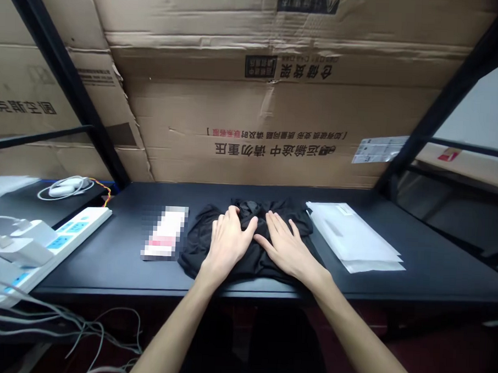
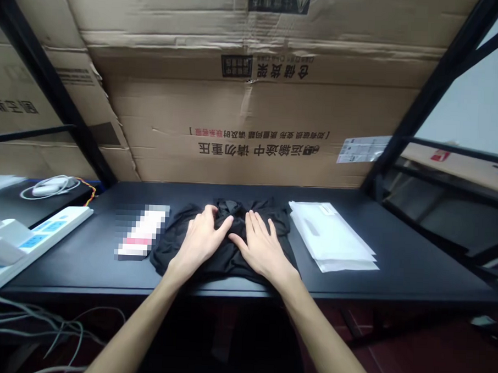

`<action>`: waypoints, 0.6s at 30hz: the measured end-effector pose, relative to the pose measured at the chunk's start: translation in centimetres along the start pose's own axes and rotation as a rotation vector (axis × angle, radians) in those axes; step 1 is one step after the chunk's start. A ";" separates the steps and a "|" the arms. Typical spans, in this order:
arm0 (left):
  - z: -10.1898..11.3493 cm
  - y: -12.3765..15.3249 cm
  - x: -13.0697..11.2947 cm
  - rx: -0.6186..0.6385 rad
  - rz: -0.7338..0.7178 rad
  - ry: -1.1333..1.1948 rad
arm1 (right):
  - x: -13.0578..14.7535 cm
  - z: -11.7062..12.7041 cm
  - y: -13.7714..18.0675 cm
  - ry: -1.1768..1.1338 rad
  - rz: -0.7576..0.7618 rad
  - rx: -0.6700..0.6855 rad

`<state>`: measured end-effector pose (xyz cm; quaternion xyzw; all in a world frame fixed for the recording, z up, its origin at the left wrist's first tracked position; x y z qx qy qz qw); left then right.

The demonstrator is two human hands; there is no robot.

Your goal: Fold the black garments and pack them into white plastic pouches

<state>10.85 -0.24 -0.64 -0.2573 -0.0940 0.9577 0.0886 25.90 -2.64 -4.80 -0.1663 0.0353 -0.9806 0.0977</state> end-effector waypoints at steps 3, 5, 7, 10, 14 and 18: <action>-0.6 -0.2 -0.3 0.036 0.011 0.012 | 0.0 0.2 0.1 -0.014 -0.011 -0.009; -0.8 -0.3 0.0 0.048 0.027 0.035 | -0.1 0.3 0.2 -0.029 -0.013 -0.011; -0.8 -0.3 0.5 0.046 0.054 0.069 | -0.1 0.4 0.3 -0.050 -0.003 -0.012; -0.4 -0.5 1.6 0.033 0.106 0.123 | -0.1 0.5 0.4 -0.083 0.032 -0.035; 0.8 -0.5 2.7 -0.056 0.177 0.195 | 0.4 0.7 0.4 -0.071 0.098 -0.076; 1.7 0.0 1.3 -0.183 0.147 0.237 | 0.7 0.4 0.5 -0.050 0.117 -0.045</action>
Point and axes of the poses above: each hand's wrist, its own y-axis away from the middle knuckle, its own z-axis out of the back of the hand, x = y × z, the point moved 10 cm from there along -y, towards the middle knuckle, and after that the axes turned 8 degrees about -y, right-handed, at the moved point
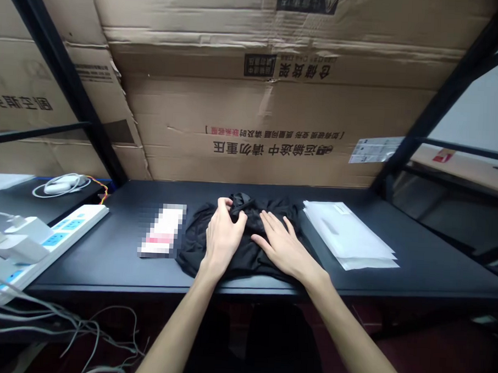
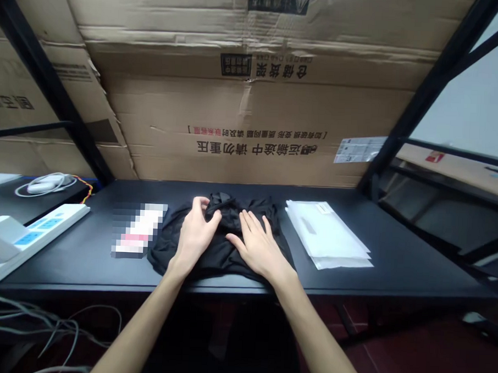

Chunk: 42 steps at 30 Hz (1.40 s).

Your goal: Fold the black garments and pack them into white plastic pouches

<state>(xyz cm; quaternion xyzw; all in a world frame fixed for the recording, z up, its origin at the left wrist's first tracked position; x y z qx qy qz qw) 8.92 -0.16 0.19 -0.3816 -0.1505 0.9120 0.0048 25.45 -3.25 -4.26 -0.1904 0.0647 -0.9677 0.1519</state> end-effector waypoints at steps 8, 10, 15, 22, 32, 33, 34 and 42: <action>-3.9 2.1 -2.5 0.122 -0.033 0.151 | 0.0 -0.3 0.1 -0.001 0.018 0.019; -4.1 2.1 -2.4 0.112 -0.021 0.213 | 0.0 -0.2 0.0 -0.022 0.021 0.011; -3.8 1.9 -3.2 0.051 -0.040 0.252 | -0.1 1.2 0.7 -0.105 0.040 -0.023; -5.3 2.1 -7.3 0.046 -0.252 0.120 | -2.1 5.3 5.0 -0.113 0.035 -0.190; -12.4 5.4 -10.8 0.207 -0.651 -0.363 | -5.7 10.8 11.4 -0.323 -0.119 -0.269; -12.6 5.6 -10.7 0.215 -0.659 -0.385 | -6.8 11.5 11.6 -0.298 -0.183 -0.348; -12.8 5.6 -10.6 0.229 -0.665 -0.401 | -7.8 11.9 11.6 -0.260 -0.245 -0.417; -10.1 5.5 -10.2 0.392 -0.709 -0.240 | -12.7 9.4 9.7 -0.047 -0.432 -0.538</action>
Point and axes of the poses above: each hand's wrist, its own y-axis away from the middle knuckle, its own z-axis out of the back of the hand, x = y × z, the point moved 10 cm from there along -y, towards the middle knuckle, and after that the axes turned 8 degrees about -y, right-handed, at the moved point
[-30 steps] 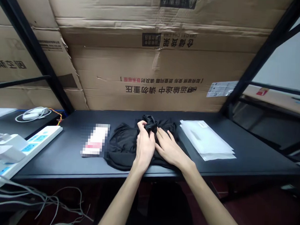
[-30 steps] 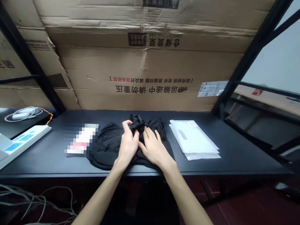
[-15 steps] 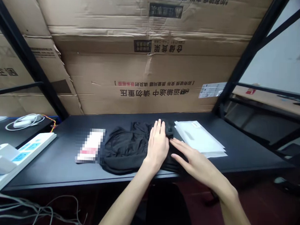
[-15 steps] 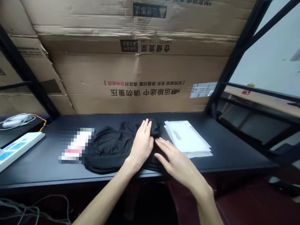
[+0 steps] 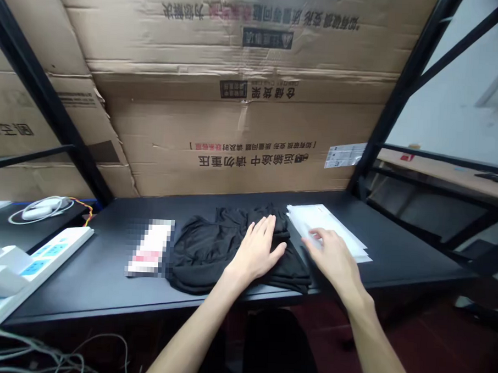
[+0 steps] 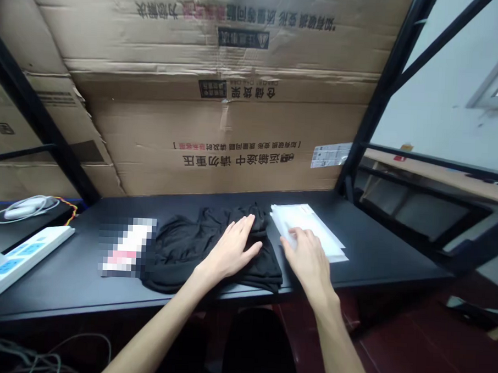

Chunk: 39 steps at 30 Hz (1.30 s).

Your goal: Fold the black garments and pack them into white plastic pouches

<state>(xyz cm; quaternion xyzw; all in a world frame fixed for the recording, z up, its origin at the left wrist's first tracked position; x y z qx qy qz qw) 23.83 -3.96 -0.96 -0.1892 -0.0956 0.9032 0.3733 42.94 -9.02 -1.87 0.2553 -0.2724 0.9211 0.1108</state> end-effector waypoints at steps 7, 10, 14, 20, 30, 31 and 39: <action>7.8 8.7 2.8 -0.113 -0.061 0.145 | -1.1 0.0 -0.1 -0.077 -0.062 -0.028; 8.6 12.0 5.8 -0.178 0.039 0.077 | -1.4 -0.1 -0.4 -0.086 -0.079 -0.033; 7.8 13.5 9.8 -0.254 0.190 -0.015 | -1.6 -0.1 -0.7 -0.104 -0.086 -0.074; 6.5 12.9 10.9 -0.226 0.229 -0.101 | -1.1 1.3 -0.4 -0.096 -0.087 -0.169; 6.8 13.9 9.8 -0.256 0.159 -0.198 | -0.6 2.6 0.1 -0.100 -0.138 -0.250; 6.8 14.1 9.7 -0.252 0.159 -0.202 | -0.7 2.5 0.1 -0.104 -0.147 -0.243; 6.5 14.0 9.7 -0.201 0.160 -0.208 | -1.3 2.6 0.7 -0.156 -0.269 -0.244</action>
Point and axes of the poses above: each hand's wrist, its own y-axis away from the middle knuckle, its own z-axis out of the back of the hand, x = y × z, the point moved 10 cm from there along -y, towards the middle knuckle, and after that the axes turned 8 degrees about -y, right-handed, at the moved point
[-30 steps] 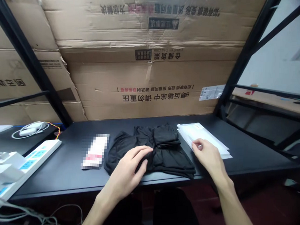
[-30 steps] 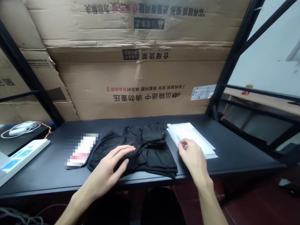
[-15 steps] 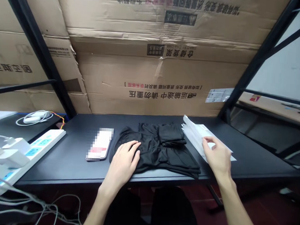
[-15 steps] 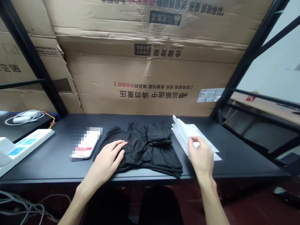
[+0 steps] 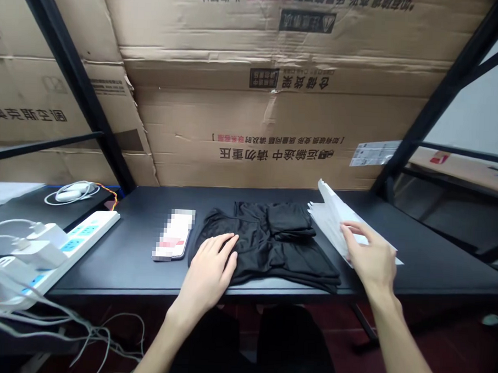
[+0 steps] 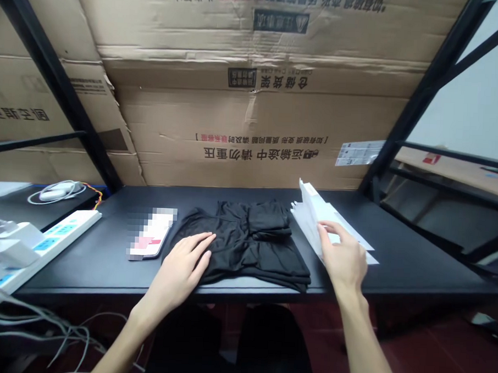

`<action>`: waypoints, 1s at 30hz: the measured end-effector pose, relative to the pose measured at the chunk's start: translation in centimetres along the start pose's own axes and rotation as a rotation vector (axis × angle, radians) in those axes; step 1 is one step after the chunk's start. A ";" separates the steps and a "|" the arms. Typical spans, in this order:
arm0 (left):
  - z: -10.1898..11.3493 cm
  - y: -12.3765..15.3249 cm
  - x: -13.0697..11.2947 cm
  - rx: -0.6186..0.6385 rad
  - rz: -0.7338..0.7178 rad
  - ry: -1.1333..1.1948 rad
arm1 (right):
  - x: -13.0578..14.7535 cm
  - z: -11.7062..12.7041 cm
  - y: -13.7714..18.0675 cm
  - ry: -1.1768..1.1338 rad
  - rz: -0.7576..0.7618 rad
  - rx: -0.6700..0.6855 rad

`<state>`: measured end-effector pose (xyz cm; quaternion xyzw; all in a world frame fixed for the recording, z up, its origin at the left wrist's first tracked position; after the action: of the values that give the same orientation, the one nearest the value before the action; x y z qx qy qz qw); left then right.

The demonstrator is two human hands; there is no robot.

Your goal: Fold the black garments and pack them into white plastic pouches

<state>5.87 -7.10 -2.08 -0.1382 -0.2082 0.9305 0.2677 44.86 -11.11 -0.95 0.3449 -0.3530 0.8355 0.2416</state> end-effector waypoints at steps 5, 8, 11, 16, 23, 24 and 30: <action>0.4 0.0 -0.1 -0.039 -0.004 0.008 | 2.4 1.0 1.4 -0.190 0.137 -0.135; 0.7 0.0 -0.1 -0.055 0.000 0.019 | 4.8 0.7 2.6 -0.289 0.284 -0.162; 0.8 0.1 -0.2 -0.047 0.003 0.039 | 7.9 -0.3 3.7 -0.272 0.450 -0.131; 1.6 0.2 0.1 -0.113 0.054 0.113 | 13.2 -3.4 4.6 -0.193 0.718 0.085; 5.0 1.3 0.5 -0.420 0.123 0.115 | 14.0 -7.5 6.3 -0.225 0.764 0.412; 5.4 1.5 0.4 -0.451 0.117 0.123 | 13.8 -7.7 6.4 -0.231 0.747 0.425; 5.8 1.9 0.2 -0.511 0.110 0.203 | 13.2 -8.0 6.6 -0.316 0.685 0.452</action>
<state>2.76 -10.26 2.09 -0.3047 -0.4004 0.8424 0.1928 28.75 -7.11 2.01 0.3758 -0.2878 0.8606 -0.1880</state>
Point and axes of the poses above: each hand's wrist, its own y-axis away from the middle knuckle, its own z-axis out of the back of the hand, x = y × z, the point moved 10 cm from there along -y, towards the middle knuckle, and after that the axes turned 8 degrees about -y, right-handed, at the moved point
